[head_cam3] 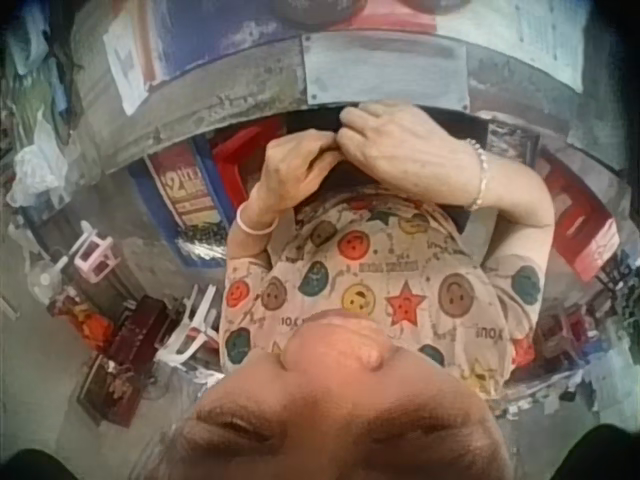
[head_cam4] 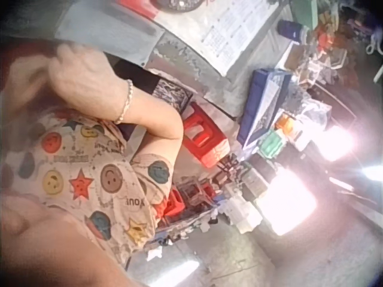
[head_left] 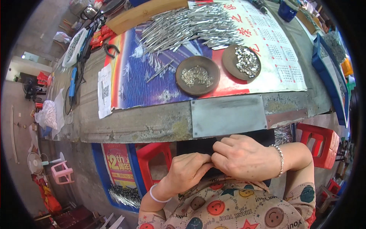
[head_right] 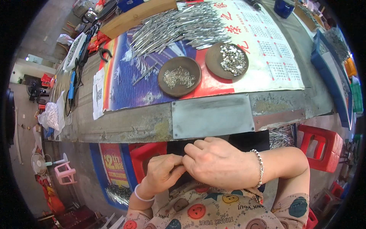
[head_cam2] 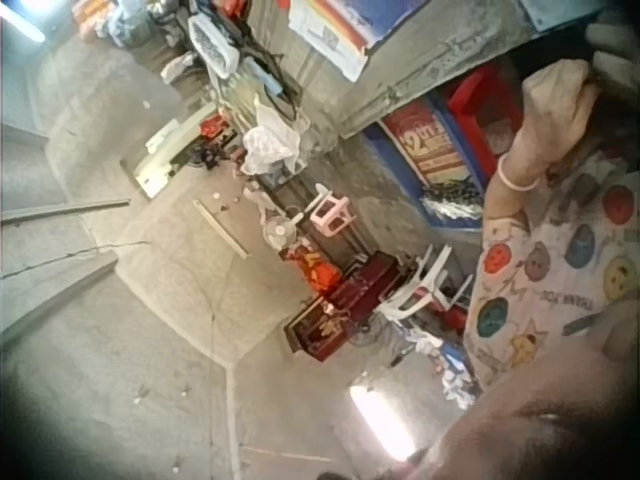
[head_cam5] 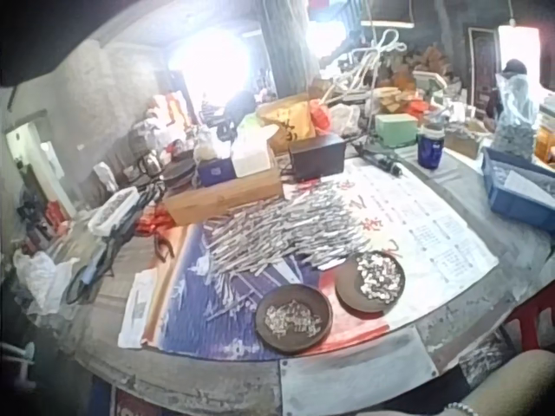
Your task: The person picks small metal components and pins from dishes and piles on the workbench, fits the pieces together by hand to assemble the parts, and places finished components into a plastic container.
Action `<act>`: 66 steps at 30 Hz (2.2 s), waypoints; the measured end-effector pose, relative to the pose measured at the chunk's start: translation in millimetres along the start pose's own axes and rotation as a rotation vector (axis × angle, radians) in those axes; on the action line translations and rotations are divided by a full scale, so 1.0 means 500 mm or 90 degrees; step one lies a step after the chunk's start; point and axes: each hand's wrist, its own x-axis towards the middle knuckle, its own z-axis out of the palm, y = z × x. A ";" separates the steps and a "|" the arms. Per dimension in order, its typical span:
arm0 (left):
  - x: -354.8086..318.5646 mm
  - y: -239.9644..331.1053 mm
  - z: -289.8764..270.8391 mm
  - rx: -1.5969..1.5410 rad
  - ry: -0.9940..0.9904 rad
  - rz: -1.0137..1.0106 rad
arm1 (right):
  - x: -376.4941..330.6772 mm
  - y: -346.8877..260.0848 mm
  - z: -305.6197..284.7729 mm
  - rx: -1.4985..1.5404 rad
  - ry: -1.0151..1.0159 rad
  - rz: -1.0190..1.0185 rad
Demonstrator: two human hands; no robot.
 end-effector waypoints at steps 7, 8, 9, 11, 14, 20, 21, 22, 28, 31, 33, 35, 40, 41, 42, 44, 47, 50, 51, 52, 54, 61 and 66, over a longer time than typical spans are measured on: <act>0.002 0.000 0.009 0.044 0.022 0.066 | -0.013 0.000 0.001 0.087 0.058 0.012; 0.004 0.001 0.011 0.059 0.032 0.085 | -0.015 0.000 0.001 0.098 0.083 0.015; 0.008 0.000 0.013 0.071 0.040 0.107 | -0.017 0.001 0.001 0.108 0.108 0.021; 0.012 -0.002 0.016 0.109 0.048 0.129 | -0.020 -0.001 0.008 0.081 0.120 0.027; 0.003 -0.001 0.021 0.200 0.059 0.162 | -0.020 0.009 0.016 0.113 0.129 0.043; -0.002 0.018 0.016 0.333 0.050 0.222 | -0.028 0.072 0.050 0.615 0.013 0.123; -0.003 0.015 0.018 0.309 0.048 0.214 | -0.030 0.065 0.052 0.592 0.033 0.116; -0.005 0.013 0.018 0.285 0.047 0.207 | -0.029 0.048 0.044 0.490 0.097 0.086; -0.002 0.002 0.016 0.165 0.050 0.155 | -0.034 -0.013 0.039 -0.072 0.208 -0.024; -0.001 0.000 0.018 0.150 0.066 0.143 | -0.033 -0.020 0.042 -0.129 0.206 -0.010; -0.002 0.001 0.021 0.142 0.079 0.140 | -0.034 -0.024 0.045 -0.095 0.205 0.012; -0.005 0.003 0.024 0.137 0.083 0.121 | -0.034 -0.023 0.046 -0.059 0.203 0.036; -0.023 0.005 0.036 0.075 0.094 0.084 | -0.047 -0.009 0.035 0.129 0.150 0.093; -0.026 0.007 0.036 0.046 0.087 0.048 | -0.054 0.003 0.040 0.168 0.149 0.099; -0.031 0.009 0.034 0.042 0.084 0.050 | -0.060 0.010 0.037 0.164 0.165 0.119; -0.038 0.010 0.030 0.002 0.096 0.009 | -0.064 0.022 0.019 0.154 0.216 0.161; -0.050 0.011 0.033 -0.035 0.090 -0.022 | -0.084 0.059 -0.011 0.170 0.300 0.275; -0.059 0.010 0.043 -0.075 0.082 -0.045 | -0.095 0.110 -0.036 0.133 0.424 0.360; -0.061 0.007 0.047 -0.092 0.084 -0.054 | -0.097 0.132 -0.039 0.099 0.438 0.363; -0.062 0.014 0.049 -0.091 0.081 -0.051 | -0.101 0.149 -0.043 0.068 0.455 0.360; -0.064 0.019 0.053 -0.104 0.093 -0.064 | -0.102 0.169 -0.051 0.045 0.450 0.374; -0.066 0.016 0.054 -0.145 0.071 -0.111 | -0.083 0.223 -0.047 -0.170 0.357 0.371; -0.059 0.008 0.061 -0.152 0.078 -0.103 | -0.059 0.253 -0.037 -0.301 0.266 0.374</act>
